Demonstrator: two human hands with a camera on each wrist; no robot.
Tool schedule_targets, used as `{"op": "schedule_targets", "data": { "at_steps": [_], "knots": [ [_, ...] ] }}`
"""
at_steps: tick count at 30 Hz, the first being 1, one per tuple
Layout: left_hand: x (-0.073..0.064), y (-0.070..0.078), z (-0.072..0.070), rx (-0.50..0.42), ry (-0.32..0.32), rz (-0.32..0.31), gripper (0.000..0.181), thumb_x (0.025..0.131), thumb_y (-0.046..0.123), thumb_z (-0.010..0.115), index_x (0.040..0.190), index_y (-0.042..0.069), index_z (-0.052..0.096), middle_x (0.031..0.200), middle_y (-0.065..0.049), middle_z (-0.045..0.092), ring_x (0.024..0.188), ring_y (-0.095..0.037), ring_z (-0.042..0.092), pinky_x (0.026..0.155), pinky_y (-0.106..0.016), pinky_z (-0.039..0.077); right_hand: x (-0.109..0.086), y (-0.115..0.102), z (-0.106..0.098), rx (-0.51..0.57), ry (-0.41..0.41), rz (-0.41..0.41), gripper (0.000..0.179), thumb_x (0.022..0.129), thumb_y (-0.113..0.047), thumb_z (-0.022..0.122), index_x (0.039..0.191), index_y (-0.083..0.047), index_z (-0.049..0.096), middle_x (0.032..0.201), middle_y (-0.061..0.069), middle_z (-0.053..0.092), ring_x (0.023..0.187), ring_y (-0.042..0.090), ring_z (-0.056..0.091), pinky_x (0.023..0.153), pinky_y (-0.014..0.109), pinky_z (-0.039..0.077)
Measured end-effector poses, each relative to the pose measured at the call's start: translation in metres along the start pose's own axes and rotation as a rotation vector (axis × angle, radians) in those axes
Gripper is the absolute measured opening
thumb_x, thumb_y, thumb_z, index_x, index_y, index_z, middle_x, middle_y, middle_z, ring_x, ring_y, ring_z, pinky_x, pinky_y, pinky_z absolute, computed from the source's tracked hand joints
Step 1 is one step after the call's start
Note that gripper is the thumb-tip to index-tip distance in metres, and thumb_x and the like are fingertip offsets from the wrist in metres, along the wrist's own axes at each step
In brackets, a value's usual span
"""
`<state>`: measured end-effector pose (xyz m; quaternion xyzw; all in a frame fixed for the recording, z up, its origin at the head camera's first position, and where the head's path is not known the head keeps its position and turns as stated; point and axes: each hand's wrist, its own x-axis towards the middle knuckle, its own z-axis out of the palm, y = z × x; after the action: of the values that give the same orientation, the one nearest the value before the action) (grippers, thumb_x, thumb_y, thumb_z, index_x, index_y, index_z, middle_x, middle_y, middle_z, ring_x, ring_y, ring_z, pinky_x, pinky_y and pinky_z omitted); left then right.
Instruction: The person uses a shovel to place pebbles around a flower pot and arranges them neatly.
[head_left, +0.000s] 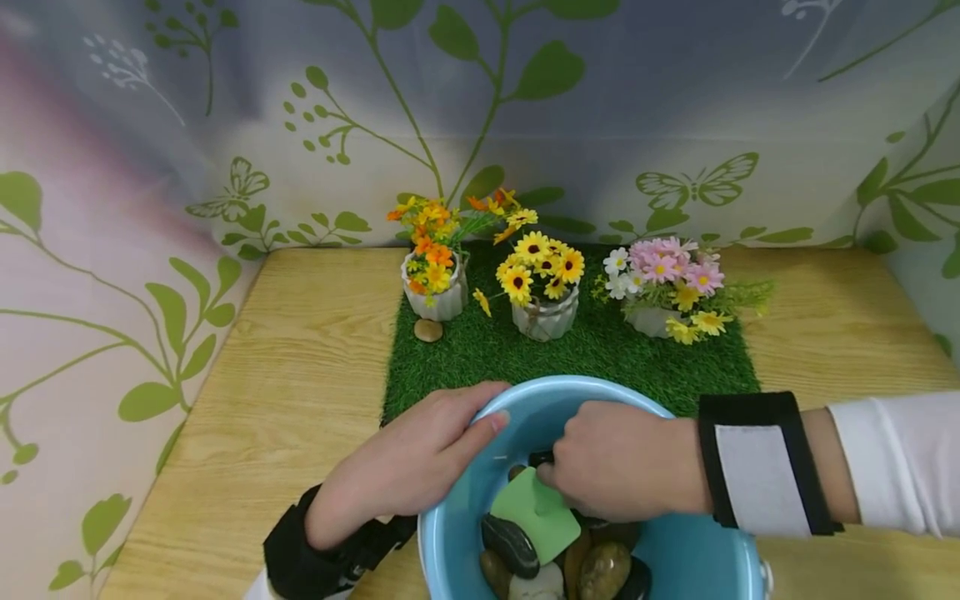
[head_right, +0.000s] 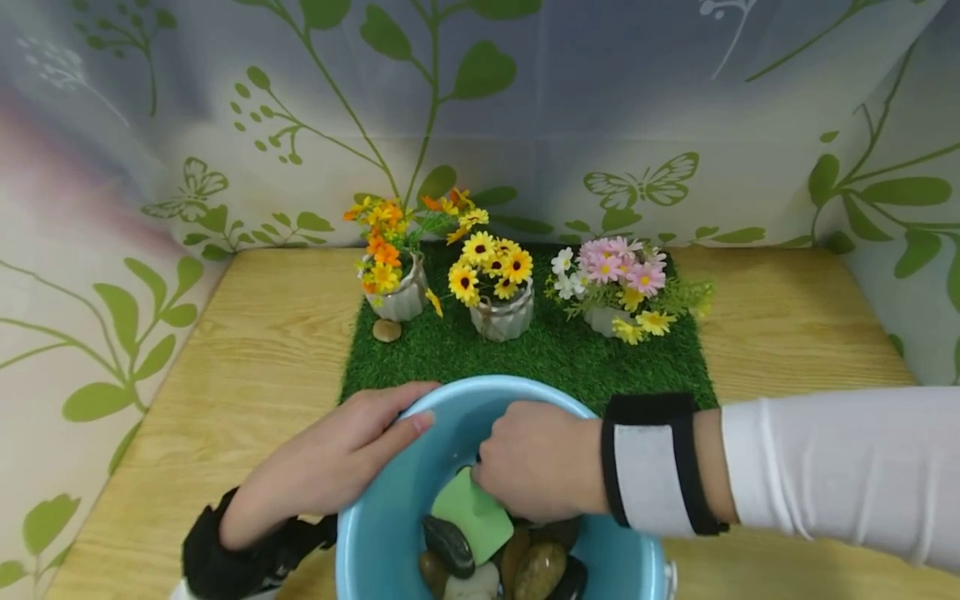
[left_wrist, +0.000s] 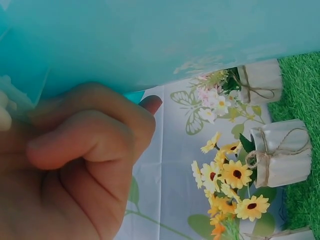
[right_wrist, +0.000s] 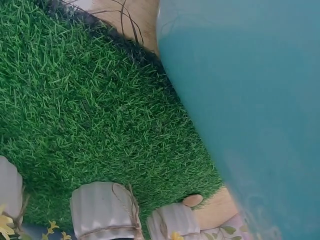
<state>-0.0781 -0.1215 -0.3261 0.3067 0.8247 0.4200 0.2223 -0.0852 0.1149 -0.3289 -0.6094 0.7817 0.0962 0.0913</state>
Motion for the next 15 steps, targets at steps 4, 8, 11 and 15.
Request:
{"op": "schedule_targets", "data": {
  "at_steps": [4,8,11,15],
  "knots": [
    [0.0,0.0012,-0.0009,0.0,0.002,0.004,0.037,0.11,0.037,0.034,0.14,0.019,0.049,0.116,0.003,0.066,0.101,-0.007,0.065,0.088,-0.028,0.051,-0.0015,0.0003,-0.0034,0.053,0.009,0.012,0.024,0.099,-0.027,0.062,0.075,-0.024,0.054,0.054,-0.009,0.036,0.042,0.007,0.03,0.042,0.026,0.021],
    [0.0005,0.0011,-0.001,-0.005,0.001,0.005,0.039,0.111,0.036,0.034,0.142,0.019,0.048,0.12,0.002,0.065,0.104,-0.006,0.064,0.091,-0.027,0.051,-0.0034,0.0009,-0.0041,0.076,0.04,0.008,0.027,0.097,-0.027,0.062,0.073,-0.024,0.051,0.053,-0.009,0.033,0.04,0.007,0.027,0.042,0.026,0.019],
    [0.0005,0.0004,-0.0008,-0.007,-0.001,0.006,0.04,0.11,0.036,0.034,0.143,0.018,0.047,0.121,0.001,0.065,0.105,-0.007,0.064,0.091,-0.027,0.051,-0.0048,0.0017,-0.0036,0.084,0.072,-0.008,0.027,0.096,-0.028,0.063,0.072,-0.024,0.051,0.053,-0.01,0.032,0.04,0.006,0.027,0.042,0.025,0.018],
    [0.0003,0.0001,-0.0007,-0.016,-0.01,0.01,0.04,0.11,0.037,0.034,0.143,0.018,0.047,0.121,0.001,0.065,0.104,-0.008,0.065,0.089,-0.028,0.051,-0.0068,0.0025,-0.0037,0.069,0.093,-0.026,0.025,0.096,-0.031,0.063,0.074,-0.025,0.053,0.054,-0.01,0.034,0.041,0.005,0.027,0.042,0.025,0.02]
  ]
}}
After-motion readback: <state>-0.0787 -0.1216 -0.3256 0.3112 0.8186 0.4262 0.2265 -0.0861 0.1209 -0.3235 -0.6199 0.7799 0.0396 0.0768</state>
